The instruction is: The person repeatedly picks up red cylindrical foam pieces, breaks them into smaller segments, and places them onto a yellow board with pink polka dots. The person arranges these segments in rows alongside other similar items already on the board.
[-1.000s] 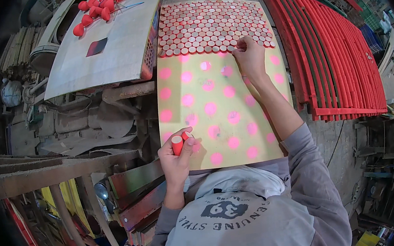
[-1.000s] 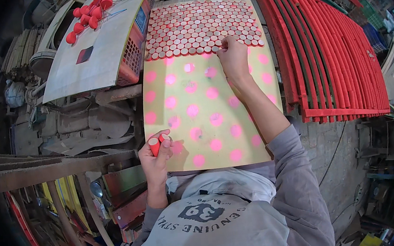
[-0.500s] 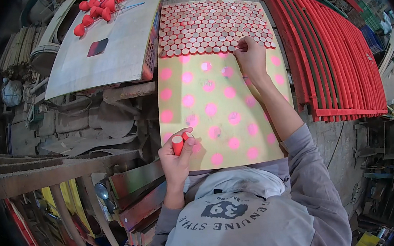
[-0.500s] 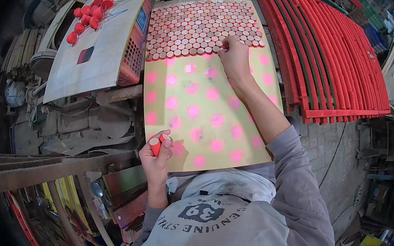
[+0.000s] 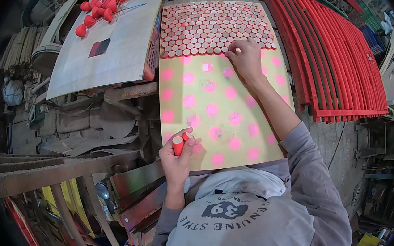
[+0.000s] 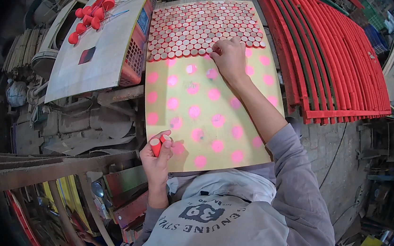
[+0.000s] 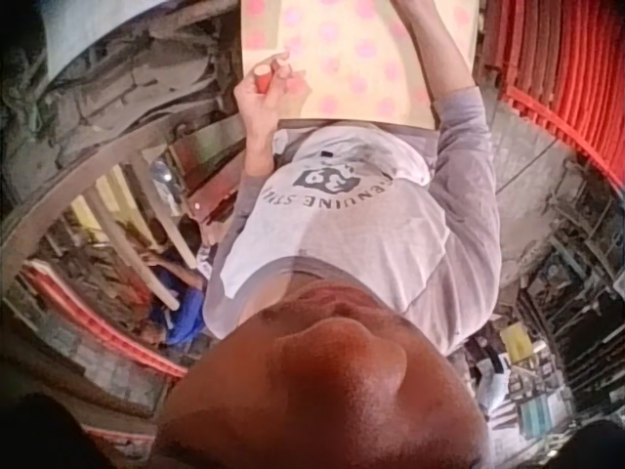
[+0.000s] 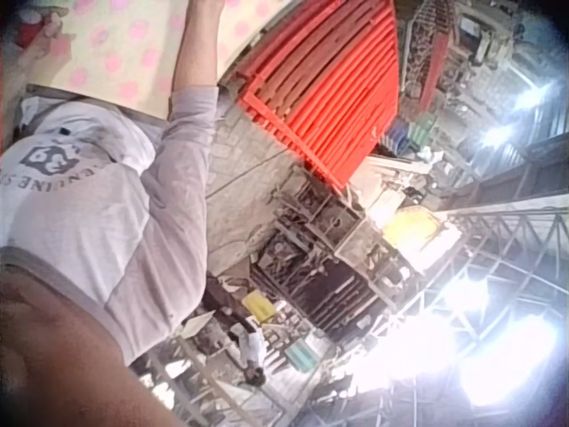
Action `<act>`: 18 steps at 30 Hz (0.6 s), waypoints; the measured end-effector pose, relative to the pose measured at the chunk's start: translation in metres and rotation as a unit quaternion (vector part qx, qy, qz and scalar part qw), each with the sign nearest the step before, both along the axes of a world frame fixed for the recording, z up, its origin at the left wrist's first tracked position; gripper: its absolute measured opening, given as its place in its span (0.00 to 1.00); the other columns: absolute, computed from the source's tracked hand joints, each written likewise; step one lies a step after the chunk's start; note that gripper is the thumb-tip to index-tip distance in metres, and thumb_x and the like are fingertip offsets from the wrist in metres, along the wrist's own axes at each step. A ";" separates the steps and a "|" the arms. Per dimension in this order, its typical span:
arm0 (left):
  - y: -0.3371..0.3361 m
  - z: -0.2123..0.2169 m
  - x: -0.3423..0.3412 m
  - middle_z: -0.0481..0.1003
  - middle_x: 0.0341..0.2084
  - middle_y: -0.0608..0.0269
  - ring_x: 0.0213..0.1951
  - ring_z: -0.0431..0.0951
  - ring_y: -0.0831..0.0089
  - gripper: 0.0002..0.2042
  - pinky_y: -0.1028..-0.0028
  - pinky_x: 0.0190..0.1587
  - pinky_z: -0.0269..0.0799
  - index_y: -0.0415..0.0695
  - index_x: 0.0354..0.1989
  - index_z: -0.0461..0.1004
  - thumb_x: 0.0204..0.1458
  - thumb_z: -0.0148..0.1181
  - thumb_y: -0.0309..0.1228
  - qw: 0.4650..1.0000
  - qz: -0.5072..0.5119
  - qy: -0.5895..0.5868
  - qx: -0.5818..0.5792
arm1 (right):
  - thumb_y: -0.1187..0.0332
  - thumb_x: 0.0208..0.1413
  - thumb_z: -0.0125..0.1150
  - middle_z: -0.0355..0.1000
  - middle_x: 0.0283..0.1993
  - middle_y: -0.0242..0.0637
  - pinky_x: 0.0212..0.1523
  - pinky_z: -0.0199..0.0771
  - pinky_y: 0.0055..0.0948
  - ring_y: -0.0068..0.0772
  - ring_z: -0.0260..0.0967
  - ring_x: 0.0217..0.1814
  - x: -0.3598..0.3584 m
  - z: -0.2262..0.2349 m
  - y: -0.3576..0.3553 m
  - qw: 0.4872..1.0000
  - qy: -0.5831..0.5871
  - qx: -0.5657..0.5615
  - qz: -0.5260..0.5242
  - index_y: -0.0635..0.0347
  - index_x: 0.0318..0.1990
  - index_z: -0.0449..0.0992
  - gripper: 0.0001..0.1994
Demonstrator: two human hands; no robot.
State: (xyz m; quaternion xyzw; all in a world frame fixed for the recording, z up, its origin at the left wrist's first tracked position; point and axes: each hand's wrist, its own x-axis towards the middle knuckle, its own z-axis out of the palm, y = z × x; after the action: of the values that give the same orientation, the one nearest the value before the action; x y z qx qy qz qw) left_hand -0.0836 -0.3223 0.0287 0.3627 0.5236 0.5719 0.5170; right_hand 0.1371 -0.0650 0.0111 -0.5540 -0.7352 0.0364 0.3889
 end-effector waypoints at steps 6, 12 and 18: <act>-0.001 0.000 0.001 0.79 0.37 0.60 0.39 0.83 0.71 0.15 0.76 0.43 0.76 0.32 0.48 0.76 0.59 0.64 0.30 1.000 0.006 0.003 -0.007 | 0.68 0.40 0.74 0.77 0.29 0.31 0.50 0.60 0.36 0.35 0.68 0.42 -0.005 0.001 -0.004 1.000 -0.019 0.014 -0.002 0.57 0.27 0.81 0.08; 0.001 -0.002 0.001 0.79 0.38 0.59 0.40 0.83 0.70 0.14 0.75 0.43 0.76 0.32 0.48 0.76 0.58 0.64 0.30 1.000 0.005 -0.004 -0.004 | 0.64 0.38 0.76 0.77 0.31 0.30 0.51 0.58 0.38 0.34 0.67 0.45 -0.008 0.003 -0.003 0.999 -0.043 0.023 0.011 0.56 0.29 0.81 0.12; 0.000 -0.001 0.000 0.78 0.38 0.60 0.40 0.83 0.70 0.14 0.75 0.43 0.76 0.32 0.48 0.76 0.59 0.64 0.31 1.000 0.008 -0.001 -0.005 | 0.62 0.37 0.76 0.76 0.34 0.30 0.55 0.54 0.40 0.35 0.67 0.47 -0.011 -0.006 0.006 0.996 -0.072 0.059 0.013 0.56 0.29 0.80 0.13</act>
State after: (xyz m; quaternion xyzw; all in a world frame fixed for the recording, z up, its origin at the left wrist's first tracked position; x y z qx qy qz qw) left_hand -0.0840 -0.3221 0.0273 0.3552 0.5285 0.5736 0.5153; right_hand 0.1261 -0.0588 0.0052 -0.5220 -0.7690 -0.0419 0.3667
